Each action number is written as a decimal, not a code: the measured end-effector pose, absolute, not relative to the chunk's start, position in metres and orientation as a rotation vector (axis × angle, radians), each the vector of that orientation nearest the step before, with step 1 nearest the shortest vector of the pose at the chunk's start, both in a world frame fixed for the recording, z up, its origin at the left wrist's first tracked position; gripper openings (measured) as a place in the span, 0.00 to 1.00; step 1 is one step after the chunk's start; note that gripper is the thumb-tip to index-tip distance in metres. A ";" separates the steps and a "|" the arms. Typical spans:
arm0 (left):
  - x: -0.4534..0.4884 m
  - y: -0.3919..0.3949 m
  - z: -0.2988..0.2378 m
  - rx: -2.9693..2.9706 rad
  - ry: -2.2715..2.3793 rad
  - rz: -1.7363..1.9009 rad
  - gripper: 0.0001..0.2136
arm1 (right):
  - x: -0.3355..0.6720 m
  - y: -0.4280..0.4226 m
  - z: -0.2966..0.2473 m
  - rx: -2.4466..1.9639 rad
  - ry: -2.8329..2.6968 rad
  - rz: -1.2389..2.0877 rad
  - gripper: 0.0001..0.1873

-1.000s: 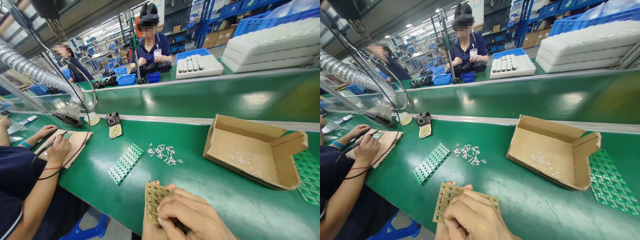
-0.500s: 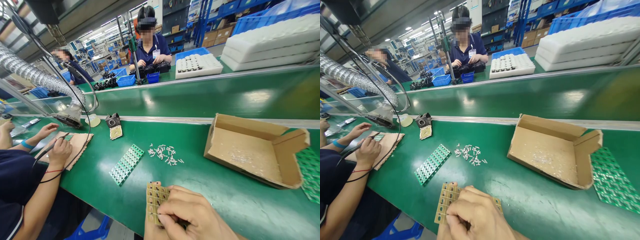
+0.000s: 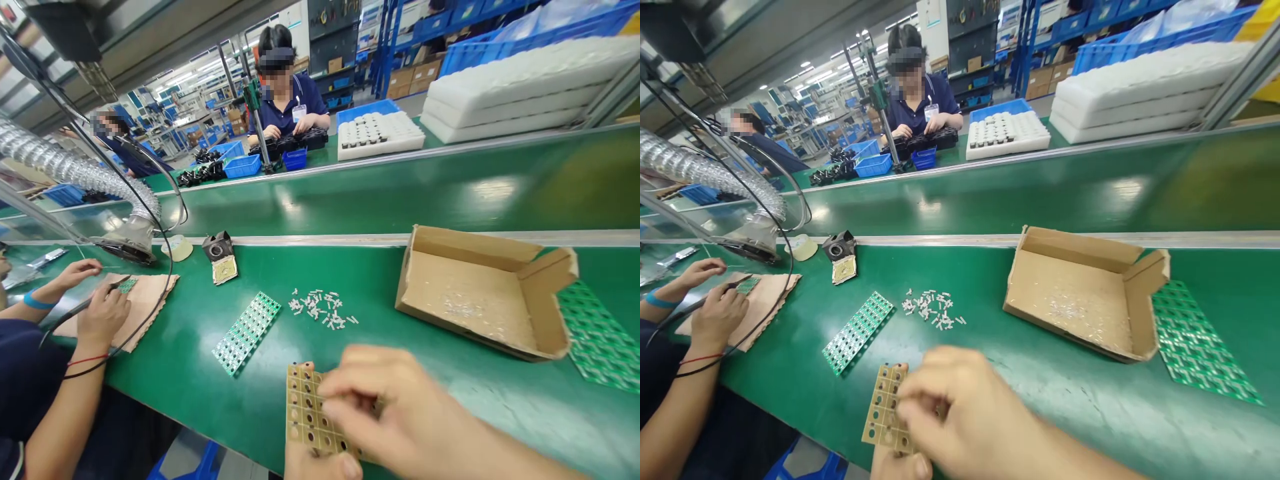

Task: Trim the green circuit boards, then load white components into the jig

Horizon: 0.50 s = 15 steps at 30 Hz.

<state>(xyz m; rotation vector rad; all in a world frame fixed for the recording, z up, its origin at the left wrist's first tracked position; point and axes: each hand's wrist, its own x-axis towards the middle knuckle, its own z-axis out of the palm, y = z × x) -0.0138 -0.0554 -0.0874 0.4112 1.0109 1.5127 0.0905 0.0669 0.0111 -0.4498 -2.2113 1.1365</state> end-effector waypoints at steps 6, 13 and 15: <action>-0.007 -0.064 -0.071 0.164 0.916 1.668 0.49 | 0.099 0.146 -0.026 -0.983 -2.459 0.825 0.09; -0.011 -0.061 -0.076 0.240 0.939 1.627 0.46 | 0.089 0.152 -0.052 -1.014 -2.627 0.734 0.09; -0.011 -0.061 -0.078 0.233 0.917 1.648 0.44 | 0.087 0.149 -0.050 -1.014 -2.670 0.696 0.10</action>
